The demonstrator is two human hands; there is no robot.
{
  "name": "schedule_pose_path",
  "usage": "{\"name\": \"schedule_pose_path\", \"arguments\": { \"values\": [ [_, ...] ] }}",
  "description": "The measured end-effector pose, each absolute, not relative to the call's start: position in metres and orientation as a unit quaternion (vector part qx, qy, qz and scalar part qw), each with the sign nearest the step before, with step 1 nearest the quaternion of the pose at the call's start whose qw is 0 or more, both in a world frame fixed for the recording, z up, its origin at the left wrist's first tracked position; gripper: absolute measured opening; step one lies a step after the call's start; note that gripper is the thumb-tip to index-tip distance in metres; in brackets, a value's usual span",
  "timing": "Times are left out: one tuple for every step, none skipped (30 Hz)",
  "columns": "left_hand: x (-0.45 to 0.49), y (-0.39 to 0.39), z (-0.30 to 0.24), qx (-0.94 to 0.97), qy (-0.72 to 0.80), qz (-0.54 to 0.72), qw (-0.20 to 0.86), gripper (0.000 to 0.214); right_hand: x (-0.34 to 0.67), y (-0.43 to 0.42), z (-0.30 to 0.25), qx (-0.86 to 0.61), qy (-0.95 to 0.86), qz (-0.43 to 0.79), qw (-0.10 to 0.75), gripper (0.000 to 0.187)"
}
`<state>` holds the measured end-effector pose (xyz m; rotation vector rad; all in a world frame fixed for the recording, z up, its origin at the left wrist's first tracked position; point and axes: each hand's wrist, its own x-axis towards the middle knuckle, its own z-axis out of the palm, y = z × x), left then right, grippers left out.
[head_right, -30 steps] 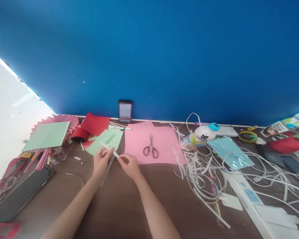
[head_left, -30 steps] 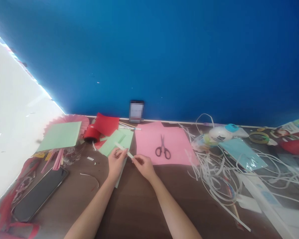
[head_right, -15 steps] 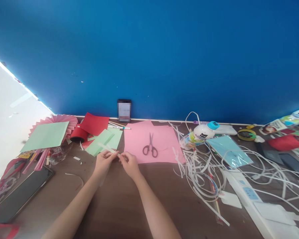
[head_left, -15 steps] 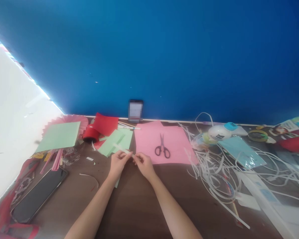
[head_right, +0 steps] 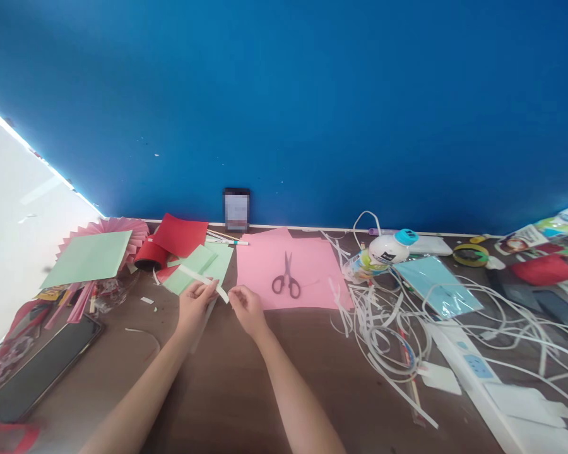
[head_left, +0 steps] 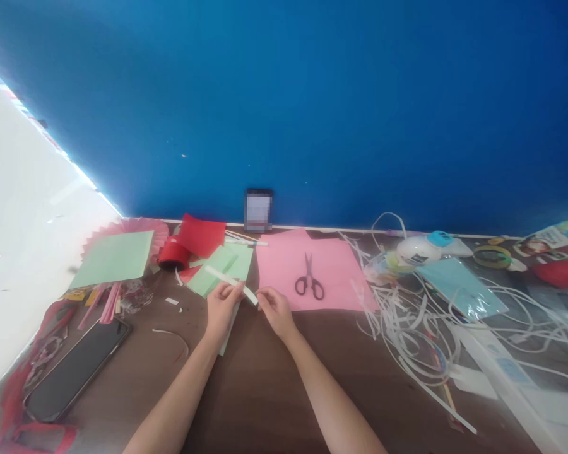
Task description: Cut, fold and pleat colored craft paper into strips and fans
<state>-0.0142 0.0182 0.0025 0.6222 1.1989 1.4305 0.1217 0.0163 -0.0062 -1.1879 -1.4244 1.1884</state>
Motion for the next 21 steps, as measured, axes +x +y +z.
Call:
{"name": "schedule_pose_path", "arguments": {
  "values": [
    [-0.0138, 0.0176, 0.0026, 0.269, 0.508, 0.607, 0.55, 0.03, 0.1212, 0.0161, -0.006, -0.477, -0.58, 0.482, 0.451, 0.023],
    [-0.0134, 0.0171, 0.0026, 0.275, 0.505, 0.608, 0.548, 0.03, 0.1207, 0.0159, -0.0058, -0.477, -0.583, 0.481, 0.449, 0.022],
    [-0.0132, 0.0167, 0.0026, 0.279, 0.502, 0.608, 0.548, 0.03, 0.1201, 0.0159, -0.0055, -0.48, -0.587, 0.477, 0.445, 0.022],
    [-0.013, 0.0164, 0.0025, 0.282, 0.498, 0.607, 0.551, 0.03, 0.1197, 0.016, -0.0052, -0.484, -0.59, 0.471, 0.442, 0.022],
    [-0.0131, 0.0163, 0.0023, 0.286, 0.495, 0.603, 0.557, 0.031, 0.1193, 0.0161, -0.0047, -0.489, -0.593, 0.464, 0.44, 0.022],
    [-0.0133, 0.0163, 0.0022, 0.289, 0.493, 0.596, 0.563, 0.033, 0.1191, 0.0163, -0.0042, -0.493, -0.595, 0.459, 0.439, 0.023],
    [-0.0136, 0.0164, 0.002, 0.294, 0.49, 0.589, 0.572, 0.035, 0.1191, 0.0164, -0.0038, -0.495, -0.596, 0.455, 0.439, 0.023],
    [-0.0141, 0.0164, 0.002, 0.298, 0.487, 0.581, 0.58, 0.036, 0.1193, 0.0166, -0.0033, -0.497, -0.596, 0.453, 0.438, 0.023],
    [-0.0145, 0.0164, 0.0019, 0.3, 0.483, 0.575, 0.588, 0.037, 0.1195, 0.0167, -0.003, -0.498, -0.596, 0.453, 0.438, 0.023],
    [-0.0148, 0.0163, 0.0019, 0.3, 0.476, 0.572, 0.597, 0.038, 0.1199, 0.0169, -0.0028, -0.499, -0.595, 0.452, 0.438, 0.023],
    [-0.0151, 0.0162, 0.0019, 0.297, 0.469, 0.57, 0.606, 0.039, 0.1202, 0.0171, -0.0027, -0.499, -0.594, 0.452, 0.439, 0.023],
    [-0.0153, 0.016, 0.0018, 0.295, 0.464, 0.569, 0.612, 0.04, 0.1204, 0.0172, -0.0028, -0.499, -0.594, 0.452, 0.44, 0.024],
    [-0.0153, 0.016, 0.0015, 0.296, 0.46, 0.569, 0.614, 0.042, 0.1206, 0.0174, -0.003, -0.499, -0.594, 0.45, 0.442, 0.024],
    [-0.0153, 0.016, 0.0011, 0.301, 0.459, 0.569, 0.612, 0.043, 0.1207, 0.0176, -0.0035, -0.499, -0.594, 0.447, 0.445, 0.024],
    [-0.0152, 0.0162, 0.0005, 0.308, 0.46, 0.569, 0.609, 0.043, 0.1208, 0.0178, -0.004, -0.499, -0.596, 0.442, 0.448, 0.024],
    [-0.015, 0.0166, -0.0002, 0.314, 0.462, 0.569, 0.603, 0.043, 0.1208, 0.0179, -0.0048, -0.5, -0.599, 0.433, 0.451, 0.023],
    [-0.0146, 0.017, -0.0009, 0.316, 0.463, 0.571, 0.599, 0.042, 0.1209, 0.0179, -0.0058, -0.501, -0.604, 0.419, 0.457, 0.022],
    [-0.0142, 0.0176, -0.0014, 0.311, 0.462, 0.576, 0.599, 0.041, 0.121, 0.0176, -0.0069, -0.502, -0.612, 0.398, 0.464, 0.021],
    [-0.0137, 0.018, -0.0017, 0.303, 0.457, 0.578, 0.604, 0.041, 0.1211, 0.0171, -0.0081, -0.501, -0.622, 0.37, 0.475, 0.019],
    [-0.0131, 0.0184, -0.0018, 0.294, 0.449, 0.579, 0.614, 0.041, 0.1212, 0.0164, -0.0094, -0.498, -0.633, 0.338, 0.487, 0.018],
    [-0.0125, 0.0186, -0.0016, 0.286, 0.44, 0.575, 0.628, 0.041, 0.1212, 0.0154, -0.0106, -0.493, -0.644, 0.304, 0.5, 0.018]
  ]
}}
